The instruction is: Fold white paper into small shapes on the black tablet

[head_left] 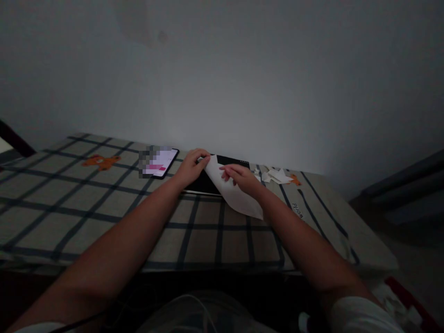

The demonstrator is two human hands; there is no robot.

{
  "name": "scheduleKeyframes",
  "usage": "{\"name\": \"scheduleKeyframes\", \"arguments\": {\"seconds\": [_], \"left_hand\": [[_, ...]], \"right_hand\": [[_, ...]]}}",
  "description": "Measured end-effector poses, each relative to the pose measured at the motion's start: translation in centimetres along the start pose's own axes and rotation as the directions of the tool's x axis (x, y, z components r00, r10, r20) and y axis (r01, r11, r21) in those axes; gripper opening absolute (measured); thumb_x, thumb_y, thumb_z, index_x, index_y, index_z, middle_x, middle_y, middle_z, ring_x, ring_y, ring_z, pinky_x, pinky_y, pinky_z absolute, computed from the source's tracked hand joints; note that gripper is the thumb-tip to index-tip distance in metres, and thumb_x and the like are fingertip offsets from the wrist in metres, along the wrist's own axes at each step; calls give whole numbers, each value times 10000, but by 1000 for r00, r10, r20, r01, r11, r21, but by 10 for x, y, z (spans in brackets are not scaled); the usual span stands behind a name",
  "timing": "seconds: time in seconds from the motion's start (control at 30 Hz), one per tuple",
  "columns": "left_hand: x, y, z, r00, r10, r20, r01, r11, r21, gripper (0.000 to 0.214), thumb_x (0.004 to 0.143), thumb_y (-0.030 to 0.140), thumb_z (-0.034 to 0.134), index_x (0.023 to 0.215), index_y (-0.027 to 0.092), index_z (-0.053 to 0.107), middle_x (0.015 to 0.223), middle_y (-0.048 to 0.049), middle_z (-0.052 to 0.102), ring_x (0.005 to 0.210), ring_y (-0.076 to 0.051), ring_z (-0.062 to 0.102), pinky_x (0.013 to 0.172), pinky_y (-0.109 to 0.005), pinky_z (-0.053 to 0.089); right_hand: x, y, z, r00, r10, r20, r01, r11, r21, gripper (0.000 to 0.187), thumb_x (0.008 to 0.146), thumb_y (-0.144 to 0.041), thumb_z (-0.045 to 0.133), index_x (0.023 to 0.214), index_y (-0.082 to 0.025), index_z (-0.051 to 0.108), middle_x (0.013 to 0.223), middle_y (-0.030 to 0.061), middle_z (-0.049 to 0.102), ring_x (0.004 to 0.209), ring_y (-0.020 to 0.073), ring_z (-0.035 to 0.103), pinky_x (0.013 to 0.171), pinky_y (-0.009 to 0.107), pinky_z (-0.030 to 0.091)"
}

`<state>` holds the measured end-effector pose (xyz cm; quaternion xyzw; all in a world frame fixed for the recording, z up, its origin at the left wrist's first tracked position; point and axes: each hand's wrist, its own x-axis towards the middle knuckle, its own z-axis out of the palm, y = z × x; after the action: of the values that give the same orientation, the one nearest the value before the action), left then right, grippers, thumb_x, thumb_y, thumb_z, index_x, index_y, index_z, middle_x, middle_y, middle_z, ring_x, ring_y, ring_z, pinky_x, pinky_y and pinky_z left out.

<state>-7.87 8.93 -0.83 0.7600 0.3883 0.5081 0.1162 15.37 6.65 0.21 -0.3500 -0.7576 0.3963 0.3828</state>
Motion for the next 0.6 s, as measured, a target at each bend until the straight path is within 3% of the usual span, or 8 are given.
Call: {"name": "scheduleKeyframes", "arguments": {"seconds": [0.07,0.17,0.33,0.6], "left_hand": [[0,2,0,1000,14,14,-14,1000,3,239,957,422,516,919,223,643,1012,-46,699,1014,-219,612,971,-396,463],[0,2,-2,999,15,29,-16,1000,11,227,954,420,517,924,231,639,1025,-43,701,1031,-222,599,994,-403,447],[0,1,-4,995,60,78,-61,998,20,250,960,433,492,903,228,623,993,-43,691,1013,-229,589,987,-407,423],[-2,12,1,990,52,131,-49,998,-28,223,936,417,529,907,230,646,1001,-44,691,1034,-236,591,1007,-411,414]], "right_hand": [[14,-6,8,996,76,-53,-69,990,123,386,889,-467,607,1152,-208,723,971,59,713,796,158,634,560,246,438],[28,-11,21,987,127,-95,-101,965,241,356,820,-438,700,1097,-219,740,956,47,707,814,154,616,548,228,439],[27,-10,32,972,199,-124,-129,895,427,398,690,-474,809,992,-223,743,914,17,698,810,135,602,576,218,451],[20,-3,30,955,225,-193,-126,898,421,402,601,-486,845,838,-201,691,727,-21,642,691,108,563,602,240,438]]}}
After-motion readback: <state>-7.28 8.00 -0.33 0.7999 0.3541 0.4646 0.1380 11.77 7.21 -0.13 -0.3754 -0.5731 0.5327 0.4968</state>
